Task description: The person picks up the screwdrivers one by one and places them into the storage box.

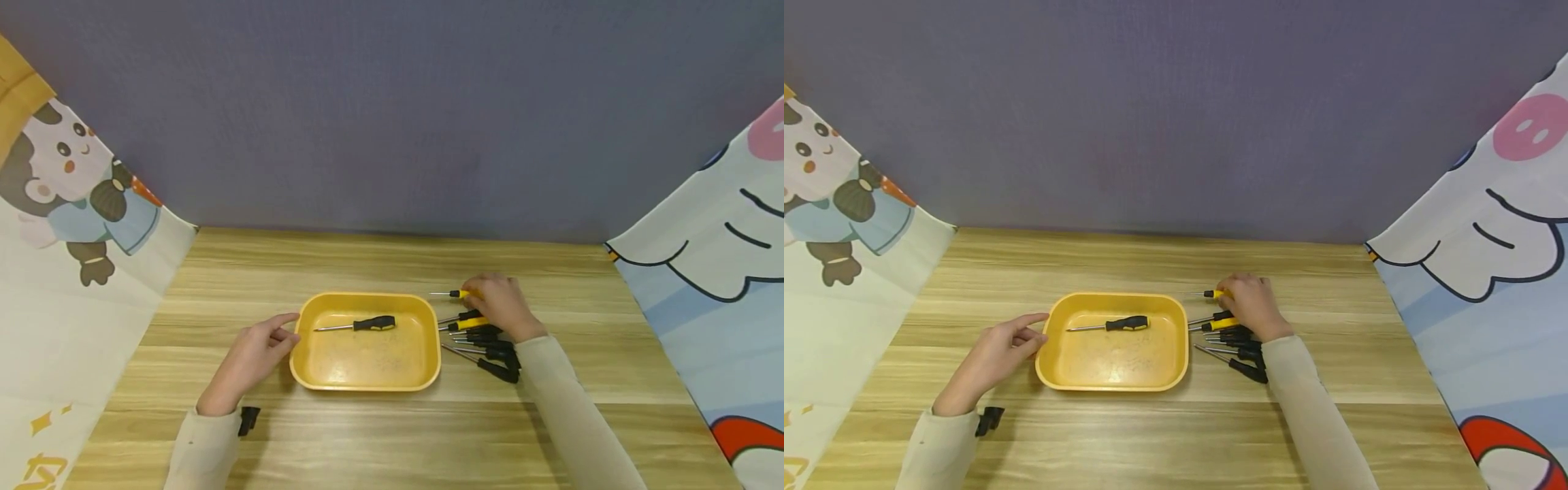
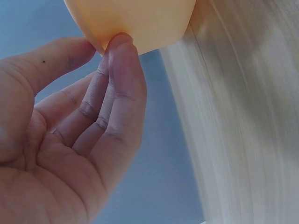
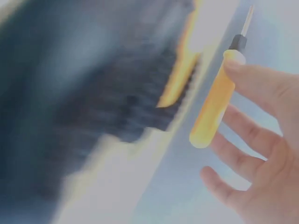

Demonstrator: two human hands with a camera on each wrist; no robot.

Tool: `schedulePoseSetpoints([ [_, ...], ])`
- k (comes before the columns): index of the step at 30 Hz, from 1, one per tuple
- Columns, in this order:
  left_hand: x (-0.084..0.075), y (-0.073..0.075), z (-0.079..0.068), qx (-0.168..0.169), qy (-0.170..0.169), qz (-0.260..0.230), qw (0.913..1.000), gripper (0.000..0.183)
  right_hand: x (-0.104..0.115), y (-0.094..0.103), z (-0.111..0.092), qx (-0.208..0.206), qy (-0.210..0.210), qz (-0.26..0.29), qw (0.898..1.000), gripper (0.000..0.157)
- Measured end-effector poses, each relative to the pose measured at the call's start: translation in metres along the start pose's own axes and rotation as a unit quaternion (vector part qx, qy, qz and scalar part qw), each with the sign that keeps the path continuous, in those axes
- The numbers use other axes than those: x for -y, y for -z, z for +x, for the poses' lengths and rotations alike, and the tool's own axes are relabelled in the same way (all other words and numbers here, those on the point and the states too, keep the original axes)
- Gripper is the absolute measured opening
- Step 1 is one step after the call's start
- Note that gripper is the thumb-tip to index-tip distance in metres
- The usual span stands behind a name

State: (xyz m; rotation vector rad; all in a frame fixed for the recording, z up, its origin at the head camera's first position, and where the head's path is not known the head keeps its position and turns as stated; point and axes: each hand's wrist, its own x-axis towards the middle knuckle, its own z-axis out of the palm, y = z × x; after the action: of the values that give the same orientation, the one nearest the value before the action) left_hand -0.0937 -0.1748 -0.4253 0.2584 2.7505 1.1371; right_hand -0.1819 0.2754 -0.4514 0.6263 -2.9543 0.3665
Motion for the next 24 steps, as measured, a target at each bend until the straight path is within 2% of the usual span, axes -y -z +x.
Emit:
schedulePoseSetpoints([
  [5, 0.0, 0.0, 0.0, -0.003, -0.004, 0.004, 1.0, 0.043, 0.019, 0.017, 0.002, -0.029, 0.009, -0.003, 1.0, 0.021],
  [11, 0.0, 0.0, 0.0, -0.003, -0.007, 0.005, 1.0, 0.042, 0.048, 0.035, 0.007, -0.035, 0.024, -0.015, 0.999, 0.021],
  [19, 0.0, 0.001, 0.0, -0.001, -0.005, 0.001, 1.0, 0.043, 0.09, 0.044, 0.03, -0.026, 0.055, -0.009, 0.998, 0.021],
  [24, 0.0, 0.0, 0.001, 0.001, -0.008, 0.002, 1.0, 0.043, 0.115, 0.043, 0.045, 0.0, 0.068, -0.004, 0.998, 0.02],
])
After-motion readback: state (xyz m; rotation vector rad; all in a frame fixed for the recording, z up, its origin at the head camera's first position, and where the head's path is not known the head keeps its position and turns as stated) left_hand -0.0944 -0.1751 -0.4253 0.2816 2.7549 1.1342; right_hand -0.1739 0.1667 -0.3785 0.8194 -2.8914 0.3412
